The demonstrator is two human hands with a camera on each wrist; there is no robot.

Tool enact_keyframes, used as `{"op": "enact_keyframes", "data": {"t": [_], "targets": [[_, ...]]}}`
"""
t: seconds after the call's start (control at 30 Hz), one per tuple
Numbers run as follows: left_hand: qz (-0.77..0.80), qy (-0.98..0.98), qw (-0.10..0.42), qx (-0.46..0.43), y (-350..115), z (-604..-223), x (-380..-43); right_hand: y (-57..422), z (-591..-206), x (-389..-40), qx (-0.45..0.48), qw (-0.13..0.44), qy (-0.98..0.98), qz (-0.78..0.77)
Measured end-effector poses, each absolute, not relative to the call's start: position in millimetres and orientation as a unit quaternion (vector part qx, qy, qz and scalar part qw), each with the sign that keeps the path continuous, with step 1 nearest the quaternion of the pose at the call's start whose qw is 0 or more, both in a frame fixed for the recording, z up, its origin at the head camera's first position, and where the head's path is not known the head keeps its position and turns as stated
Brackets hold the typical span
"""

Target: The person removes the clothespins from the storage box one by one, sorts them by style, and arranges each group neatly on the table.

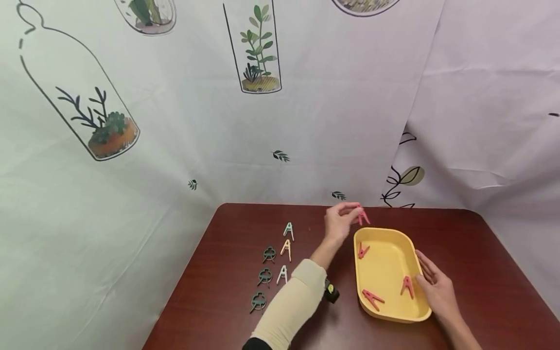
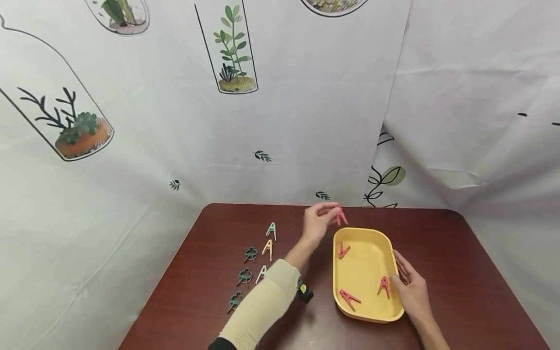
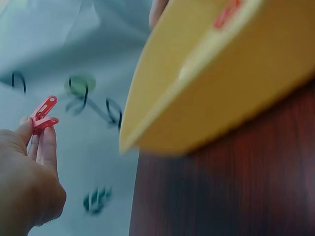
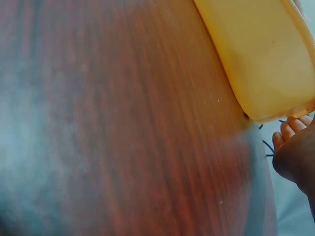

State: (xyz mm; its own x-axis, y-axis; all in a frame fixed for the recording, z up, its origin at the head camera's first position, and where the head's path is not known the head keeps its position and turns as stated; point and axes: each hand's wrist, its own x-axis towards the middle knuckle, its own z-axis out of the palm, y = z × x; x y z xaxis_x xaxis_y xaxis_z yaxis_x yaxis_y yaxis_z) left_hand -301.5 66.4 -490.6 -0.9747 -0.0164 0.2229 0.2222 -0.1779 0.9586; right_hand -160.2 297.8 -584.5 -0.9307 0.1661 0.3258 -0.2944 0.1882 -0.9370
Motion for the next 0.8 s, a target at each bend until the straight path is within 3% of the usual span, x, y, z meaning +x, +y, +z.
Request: {"op": "enact_keyframes", "data": {"t": [0.43,0.8], "targets": [[-0.647,-0.754,0.115,-0.015,-32,-511,-343,297,-581,-157,0.06,0.184,-0.732,0.653],[-0.518,-0.851,0.085,0.022,-74,-525,-338,296,-579,-156,0.052,0.186,-0.758,0.624]]}}
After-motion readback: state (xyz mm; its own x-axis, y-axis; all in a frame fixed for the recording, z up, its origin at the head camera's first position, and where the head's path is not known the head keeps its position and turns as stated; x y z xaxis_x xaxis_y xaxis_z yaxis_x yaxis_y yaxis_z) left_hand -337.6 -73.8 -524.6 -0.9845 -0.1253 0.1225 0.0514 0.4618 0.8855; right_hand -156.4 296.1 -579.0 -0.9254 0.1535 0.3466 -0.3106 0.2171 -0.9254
